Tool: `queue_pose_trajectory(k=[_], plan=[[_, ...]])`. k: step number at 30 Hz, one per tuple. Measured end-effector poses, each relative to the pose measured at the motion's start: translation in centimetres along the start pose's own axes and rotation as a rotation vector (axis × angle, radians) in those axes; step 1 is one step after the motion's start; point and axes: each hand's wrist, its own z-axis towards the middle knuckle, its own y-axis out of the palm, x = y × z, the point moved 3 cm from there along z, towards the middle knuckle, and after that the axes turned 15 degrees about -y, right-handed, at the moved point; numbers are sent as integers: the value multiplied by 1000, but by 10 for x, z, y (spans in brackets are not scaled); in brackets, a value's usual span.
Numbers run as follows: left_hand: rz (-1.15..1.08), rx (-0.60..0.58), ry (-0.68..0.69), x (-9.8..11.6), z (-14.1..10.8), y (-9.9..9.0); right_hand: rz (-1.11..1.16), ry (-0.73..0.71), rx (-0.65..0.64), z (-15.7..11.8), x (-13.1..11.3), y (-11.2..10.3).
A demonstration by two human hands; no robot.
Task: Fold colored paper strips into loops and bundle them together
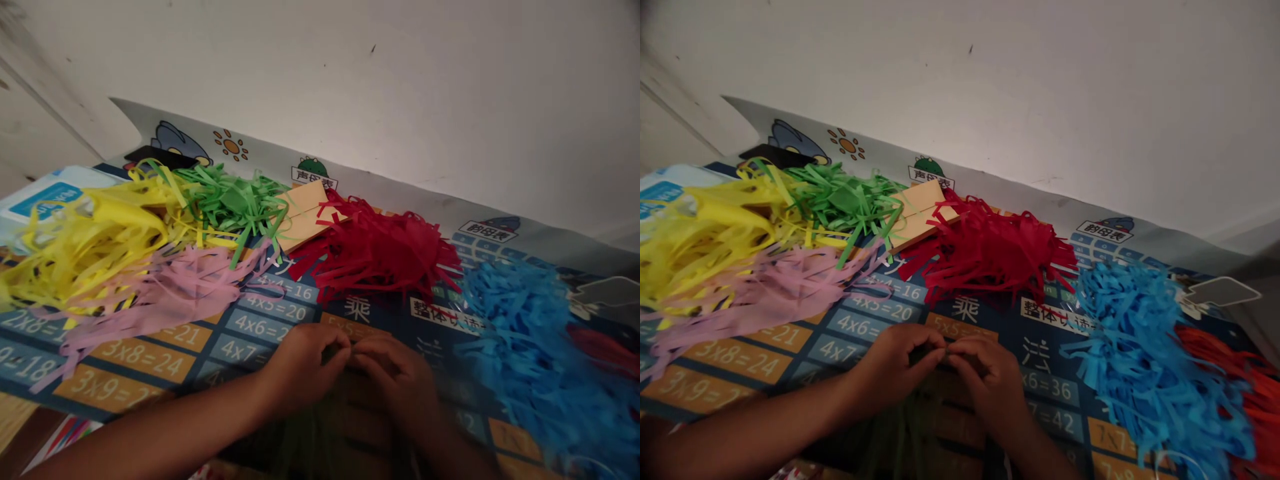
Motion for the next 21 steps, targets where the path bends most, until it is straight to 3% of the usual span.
queue_pose_trajectory(k=[3,7,12,16,19,21], plan=[[-49,-18,40,0,-1,1,33,86,0,-1,1,-1],[4,3,151,-2,-2,2,37,86,4,0,3,-2],[34,21,33,-8,1,2,12,45,20,-1,5,-1],[11,91,149,-5,1,-1,8,-4,17,0,3,0],[-19,162,118,-6,1,-5,23,13,24,1,5,-1],[-20,138,97,-6,1,-5,40,41,35,0,7,-1]])
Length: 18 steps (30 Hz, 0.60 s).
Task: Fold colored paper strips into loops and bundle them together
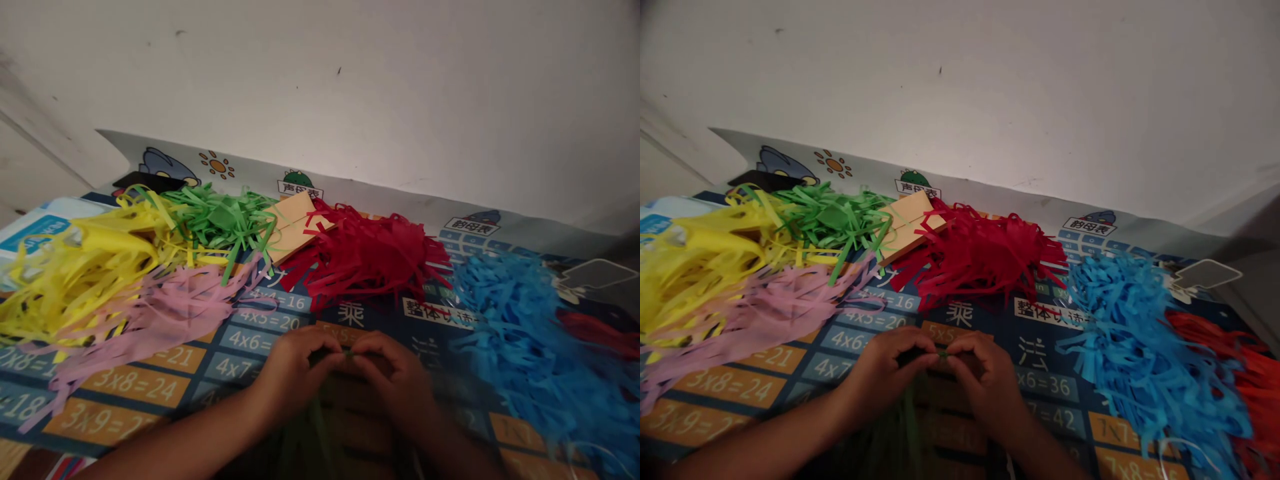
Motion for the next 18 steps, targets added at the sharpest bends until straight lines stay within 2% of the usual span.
queue_pose_trajectory(k=[2,8,15,18], plan=[[-3,-40,20,1,0,1,11,34,1,0,2,-1],[-29,8,40,3,1,-1,-7,22,-22,1,0,-4],[-49,-47,-33,2,-1,3,-12,-12,-2,0,-3,0],[-5,-27,27,4,-4,3,43,46,4,0,0,1]])
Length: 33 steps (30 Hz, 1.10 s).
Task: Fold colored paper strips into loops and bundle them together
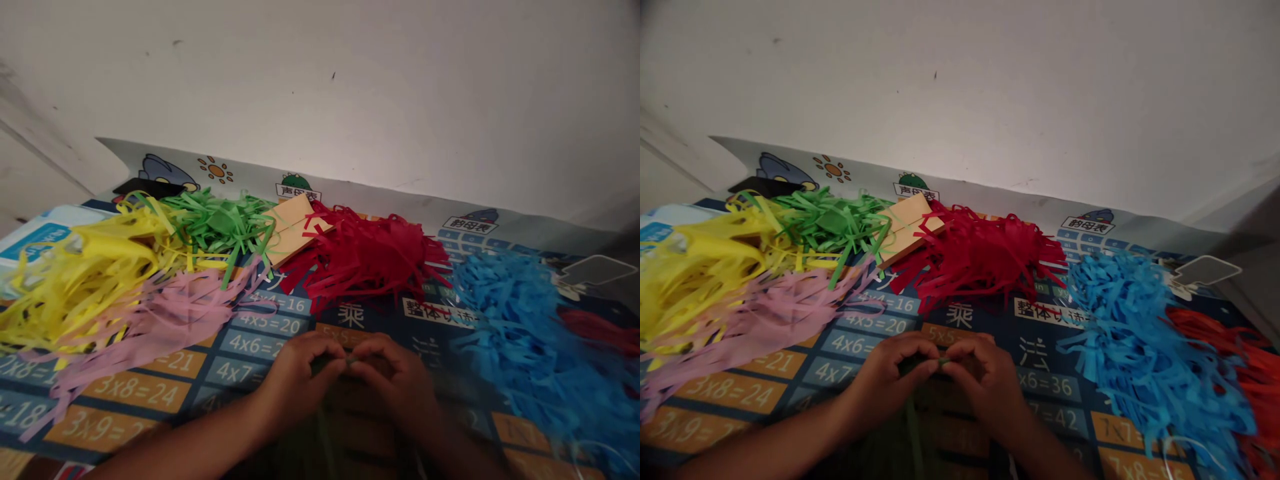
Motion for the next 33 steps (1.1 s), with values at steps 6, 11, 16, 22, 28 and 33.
queue_pose_trajectory(k=[6,11,16,22,28,33], plan=[[373,216,378,7,-8,2,-122,-146,-47,2,-8,1],[49,5,188,4,-1,1,-83,-104,-92,-1,-14,-1],[-53,-19,38,0,3,-1,-117,-67,-25,-4,-9,-4],[52,94,155,-2,0,-2,7,-2,-71,-2,-2,0],[170,153,224,1,-2,-4,0,52,-34,-3,5,-4],[216,115,384,7,-1,-8,-96,-167,-88,1,-2,-5]])
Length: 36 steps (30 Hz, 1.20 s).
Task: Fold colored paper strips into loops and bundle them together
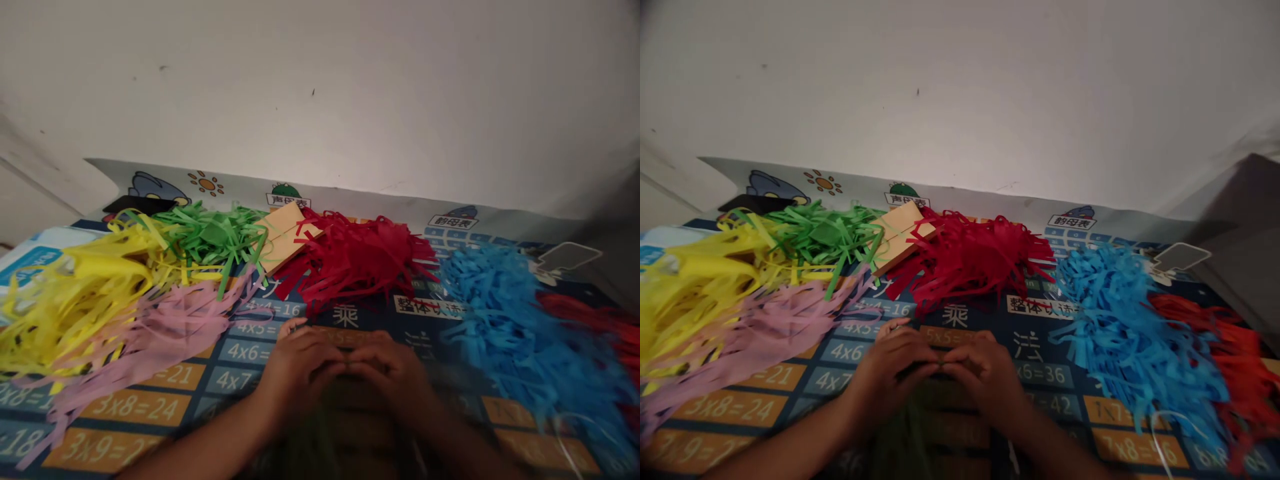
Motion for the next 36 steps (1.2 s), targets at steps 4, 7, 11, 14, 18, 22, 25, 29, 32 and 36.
queue_pose_trajectory(k=[4,7,11,14,18,22,25,29,32,36], plan=[[47,128,90,10,2,-15,-103,-125,15,13,-22,-10],[38,248,268,28,-7,-29,-170,-176,-36,21,-53,-17],[57,368,402,49,-29,-44,-216,-227,-72,18,-94,-21],[89,398,429,60,-46,-52,-257,-214,-38,6,-111,-17],[73,350,406,67,-69,-53,-292,-241,9,-19,-126,-3],[90,309,419,68,-91,-37,-353,-231,150,-60,-134,17],[71,247,382,66,-104,-17,-378,-158,283,-90,-131,27],[46,123,342,70,-115,-1,-333,-85,336,-113,-128,24],[34,99,339,74,-115,-2,-266,-71,274,-114,-130,17],[67,148,329,72,-113,-15,-192,-94,228,-103,-139,15]])
